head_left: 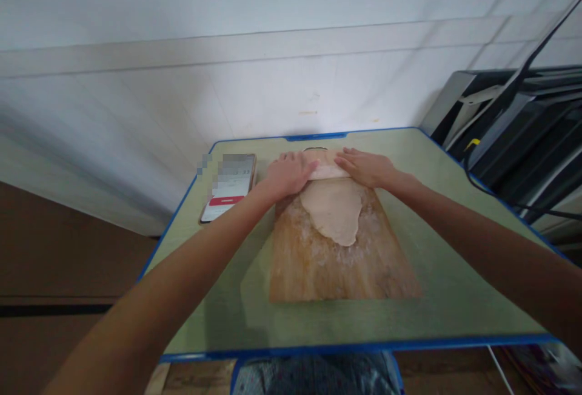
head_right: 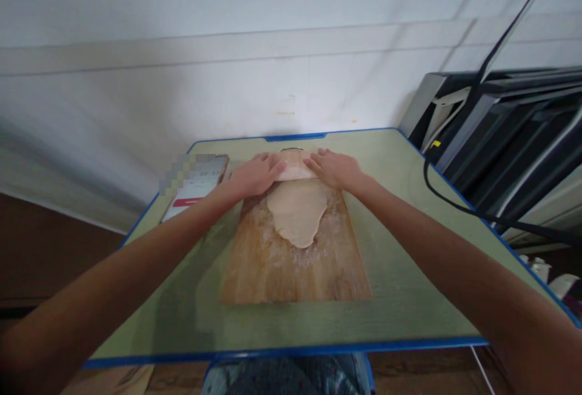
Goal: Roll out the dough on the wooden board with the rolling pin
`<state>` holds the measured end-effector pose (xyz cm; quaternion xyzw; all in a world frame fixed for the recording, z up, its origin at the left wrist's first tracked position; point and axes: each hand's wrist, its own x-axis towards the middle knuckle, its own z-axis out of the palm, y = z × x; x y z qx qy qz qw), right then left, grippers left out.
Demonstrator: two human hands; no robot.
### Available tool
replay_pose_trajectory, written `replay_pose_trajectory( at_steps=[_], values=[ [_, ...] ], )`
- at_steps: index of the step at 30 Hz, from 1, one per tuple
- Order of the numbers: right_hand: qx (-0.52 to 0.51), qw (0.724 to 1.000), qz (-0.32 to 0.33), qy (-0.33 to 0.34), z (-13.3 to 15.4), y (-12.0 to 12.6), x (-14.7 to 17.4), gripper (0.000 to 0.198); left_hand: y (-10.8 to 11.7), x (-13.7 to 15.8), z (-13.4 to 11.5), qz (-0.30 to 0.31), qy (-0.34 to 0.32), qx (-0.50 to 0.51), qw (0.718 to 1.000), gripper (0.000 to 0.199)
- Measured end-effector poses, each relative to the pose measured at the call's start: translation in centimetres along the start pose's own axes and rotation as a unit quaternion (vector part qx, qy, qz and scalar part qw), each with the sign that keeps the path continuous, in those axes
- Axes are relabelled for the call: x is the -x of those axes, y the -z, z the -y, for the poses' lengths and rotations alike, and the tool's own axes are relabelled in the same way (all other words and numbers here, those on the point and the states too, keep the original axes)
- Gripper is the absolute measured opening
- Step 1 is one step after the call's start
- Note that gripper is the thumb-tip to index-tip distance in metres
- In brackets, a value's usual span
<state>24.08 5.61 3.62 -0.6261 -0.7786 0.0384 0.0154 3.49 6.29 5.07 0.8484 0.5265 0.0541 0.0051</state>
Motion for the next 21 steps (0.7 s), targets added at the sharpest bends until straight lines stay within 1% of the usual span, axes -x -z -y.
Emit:
replay_pose_trajectory(
  at_steps=[1, 3, 4, 6, 7, 9, 12, 15, 18, 21],
  values=[
    [0.002, 1.0, -0.008, 0.011, 0.1, -0.3, 1.4, 0.063, 0.0, 1.3, -0.4, 0.001, -0.004, -0.01, 1.0, 0.061],
    [0.025, 0.996, -0.063, 0.065, 0.1, -0.8, 3.9, 0.068, 0.0, 3.8, -1.2, 0.011, -0.022, -0.048, 0.999, 0.067],
    [0.035, 0.992, -0.082, 0.087, 0.1, -1.1, 4.8, 0.071, 0.0, 4.7, -1.4, 0.001, -0.025, -0.063, 0.998, 0.071],
    [0.045, 0.988, -0.103, 0.109, 0.0, -1.4, 5.6, 0.073, -0.2, 5.7, -1.7, -0.011, -0.022, -0.082, 0.996, 0.075],
    [0.044, 0.988, -0.103, 0.108, -0.1, -1.4, 5.4, 0.072, -0.3, 5.6, -1.7, -0.017, -0.019, -0.085, 0.996, 0.074],
    [0.033, 0.992, -0.084, 0.088, -0.2, -1.2, 4.0, 0.069, -0.4, 4.4, -1.5, -0.025, -0.012, -0.079, 0.996, 0.068],
    [0.001, 0.999, -0.035, 0.042, -0.3, -0.5, 0.5, 0.062, -0.4, 1.0, -0.7, -0.02, 0.011, -0.055, 0.998, 0.06],
    [-0.015, 0.999, -0.008, 0.029, -0.5, 0.2, -2.5, 0.059, -0.4, -1.9, -0.2, -0.012, 0.046, -0.042, 0.998, 0.064],
    [-0.019, 0.999, -0.003, 0.035, -0.7, 0.4, -3.5, 0.055, -0.5, -3.2, -0.2, -0.018, 0.074, -0.041, 0.996, 0.069],
    [-0.022, 0.999, -0.006, 0.037, -1.0, 0.4, -3.1, 0.056, -0.8, -3.4, -0.3, -0.026, 0.086, -0.038, 0.995, 0.071]
  ],
)
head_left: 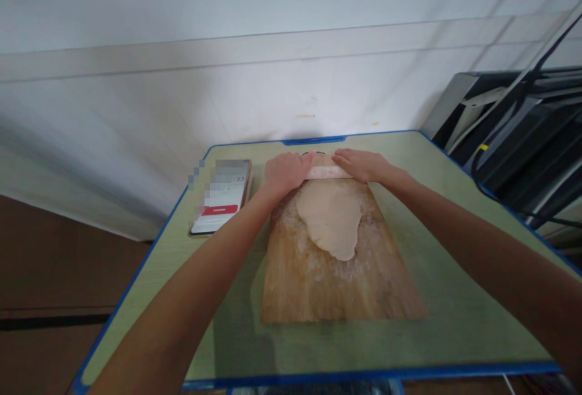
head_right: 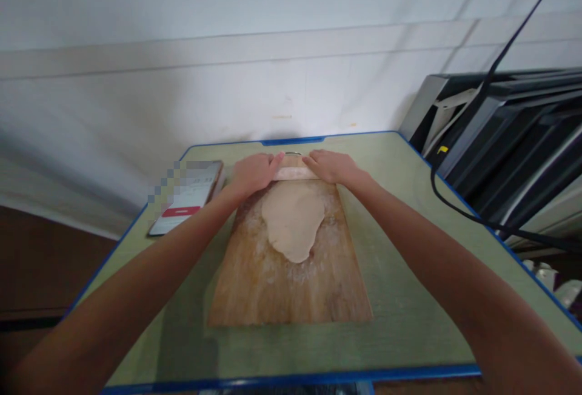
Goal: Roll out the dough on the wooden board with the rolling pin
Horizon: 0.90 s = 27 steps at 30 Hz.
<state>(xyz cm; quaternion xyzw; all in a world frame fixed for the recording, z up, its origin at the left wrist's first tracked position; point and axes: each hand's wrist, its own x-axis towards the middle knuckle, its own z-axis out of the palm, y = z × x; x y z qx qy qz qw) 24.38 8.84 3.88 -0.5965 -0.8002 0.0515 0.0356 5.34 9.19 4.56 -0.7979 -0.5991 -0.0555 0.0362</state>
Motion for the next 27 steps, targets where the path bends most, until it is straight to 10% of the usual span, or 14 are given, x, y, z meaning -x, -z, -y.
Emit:
replay_pose_trajectory(
  at_steps=[13, 27],
  values=[
    [0.004, 0.999, -0.036, -0.04, 0.7, -0.4, 1.9, 0.058, -1.2, 2.5, -1.0, -0.141, 0.002, -0.012, 0.99, 0.064],
    [0.027, 0.998, -0.049, -0.03, 0.7, -0.3, 2.1, 0.06, -0.7, 4.9, 0.2, -0.086, -0.002, 0.002, 0.996, 0.051]
  ],
)
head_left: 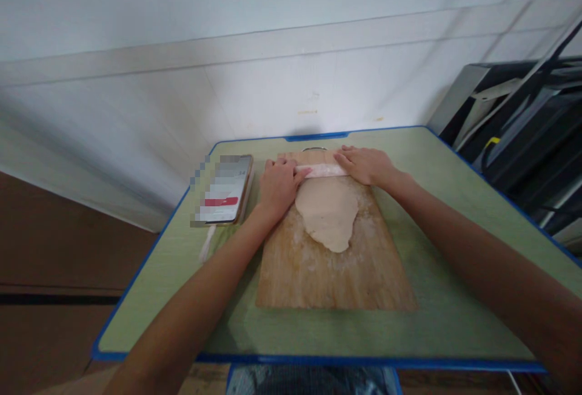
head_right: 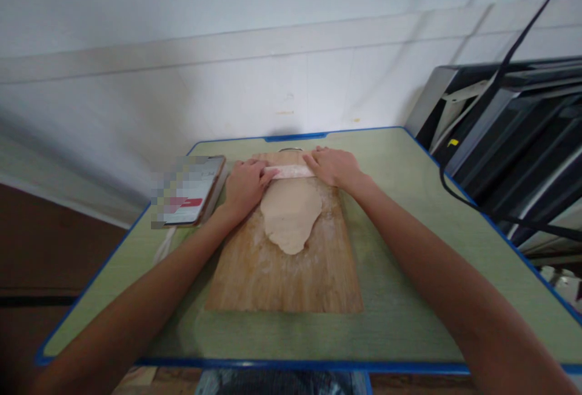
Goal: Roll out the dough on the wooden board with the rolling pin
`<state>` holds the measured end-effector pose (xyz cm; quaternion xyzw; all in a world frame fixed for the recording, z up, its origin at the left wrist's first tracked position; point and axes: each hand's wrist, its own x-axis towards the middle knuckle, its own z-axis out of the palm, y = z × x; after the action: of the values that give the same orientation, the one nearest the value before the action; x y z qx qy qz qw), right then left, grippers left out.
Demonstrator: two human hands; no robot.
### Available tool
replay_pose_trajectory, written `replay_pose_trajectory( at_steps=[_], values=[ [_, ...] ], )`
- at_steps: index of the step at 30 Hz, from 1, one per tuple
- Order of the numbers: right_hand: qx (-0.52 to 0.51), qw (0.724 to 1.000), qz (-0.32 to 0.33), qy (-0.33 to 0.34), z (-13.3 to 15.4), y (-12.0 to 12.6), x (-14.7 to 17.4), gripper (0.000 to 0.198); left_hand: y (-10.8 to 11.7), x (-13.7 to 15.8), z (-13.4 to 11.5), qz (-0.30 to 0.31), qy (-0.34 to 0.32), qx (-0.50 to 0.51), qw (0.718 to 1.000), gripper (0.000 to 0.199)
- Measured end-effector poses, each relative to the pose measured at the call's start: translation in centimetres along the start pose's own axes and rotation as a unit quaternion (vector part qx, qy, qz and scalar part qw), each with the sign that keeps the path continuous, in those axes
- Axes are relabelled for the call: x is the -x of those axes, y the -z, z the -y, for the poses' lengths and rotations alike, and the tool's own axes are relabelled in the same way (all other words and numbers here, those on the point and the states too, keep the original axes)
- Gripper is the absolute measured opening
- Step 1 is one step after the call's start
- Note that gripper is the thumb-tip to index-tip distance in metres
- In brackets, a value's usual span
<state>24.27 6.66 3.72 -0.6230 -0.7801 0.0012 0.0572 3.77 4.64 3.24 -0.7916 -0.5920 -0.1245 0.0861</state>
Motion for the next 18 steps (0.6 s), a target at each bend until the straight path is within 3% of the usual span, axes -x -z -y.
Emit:
replay_pose_trajectory(
  at_steps=[8, 14, 18],
  values=[
    [0.007, 1.0, -0.005, -0.009, -0.1, 0.1, 0.1, 0.06, 0.4, 0.2, -0.3, 0.002, 0.009, 0.004, 1.0, 0.05],
    [0.015, 0.998, -0.017, -0.055, -2.6, 0.2, 1.3, 0.059, 0.0, -0.4, -3.5, 0.006, 0.013, 0.026, 1.0, 0.051],
    [0.01, 0.998, -0.013, -0.064, -4.2, 0.4, 2.1, 0.058, -0.5, -1.0, -4.9, -0.027, -0.036, 0.029, 0.999, 0.049]
  ],
)
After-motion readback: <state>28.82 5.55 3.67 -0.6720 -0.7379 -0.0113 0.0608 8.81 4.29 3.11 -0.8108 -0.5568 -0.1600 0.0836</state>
